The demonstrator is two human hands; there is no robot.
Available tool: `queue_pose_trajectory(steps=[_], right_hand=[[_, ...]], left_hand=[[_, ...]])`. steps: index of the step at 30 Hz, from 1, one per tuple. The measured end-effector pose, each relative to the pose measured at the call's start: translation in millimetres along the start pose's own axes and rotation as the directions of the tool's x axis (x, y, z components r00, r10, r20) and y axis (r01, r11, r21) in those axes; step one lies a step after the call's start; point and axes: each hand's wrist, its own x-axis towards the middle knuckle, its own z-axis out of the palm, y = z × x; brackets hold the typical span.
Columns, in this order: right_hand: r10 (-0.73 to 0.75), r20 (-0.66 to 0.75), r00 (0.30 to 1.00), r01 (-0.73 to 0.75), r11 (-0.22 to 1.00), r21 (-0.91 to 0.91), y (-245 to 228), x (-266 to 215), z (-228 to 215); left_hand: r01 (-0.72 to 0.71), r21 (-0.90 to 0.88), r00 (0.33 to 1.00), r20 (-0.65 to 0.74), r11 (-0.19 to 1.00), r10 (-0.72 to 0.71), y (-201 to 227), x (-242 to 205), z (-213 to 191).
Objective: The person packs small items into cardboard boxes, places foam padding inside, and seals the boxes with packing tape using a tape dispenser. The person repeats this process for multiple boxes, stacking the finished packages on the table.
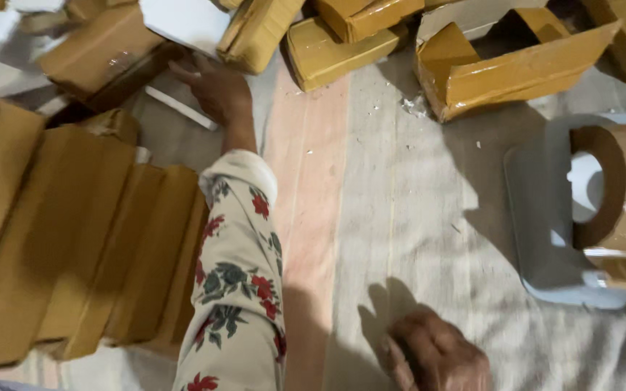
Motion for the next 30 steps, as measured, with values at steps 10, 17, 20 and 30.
queue_pose_trajectory(steps=[10, 17, 20, 30], right_hand=[[-0.048, 0.020, 0.999, 0.051, 0.979, -0.200, 26.1, -22.4, 28.9], [-0.075, -0.124, 0.989, 0.088, 0.990, 0.108, 11.4, -4.8, 4.7], [0.019, -0.208, 0.978, 0.023, 0.980, 0.196, 6.7, -3.0, -2.1], [0.042, -0.628, 0.777, 0.272, 0.877, 0.395, -18.4, -11.1, -33.5]], left_hand=[[-0.078, 0.110, 0.994, -0.074, 0.991, 0.086, -14.2, 74.4, 21.4], [0.015, -0.136, 0.990, -0.140, 0.991, -0.034, 52.7, -52.6, -28.8], [-0.029, -0.344, 0.996, -0.091, 0.938, -0.003, 79.3, -147.1, -104.1], [-0.573, -0.635, 0.563, 0.153, 0.517, 0.812, 46.4, -271.6, -323.1]])
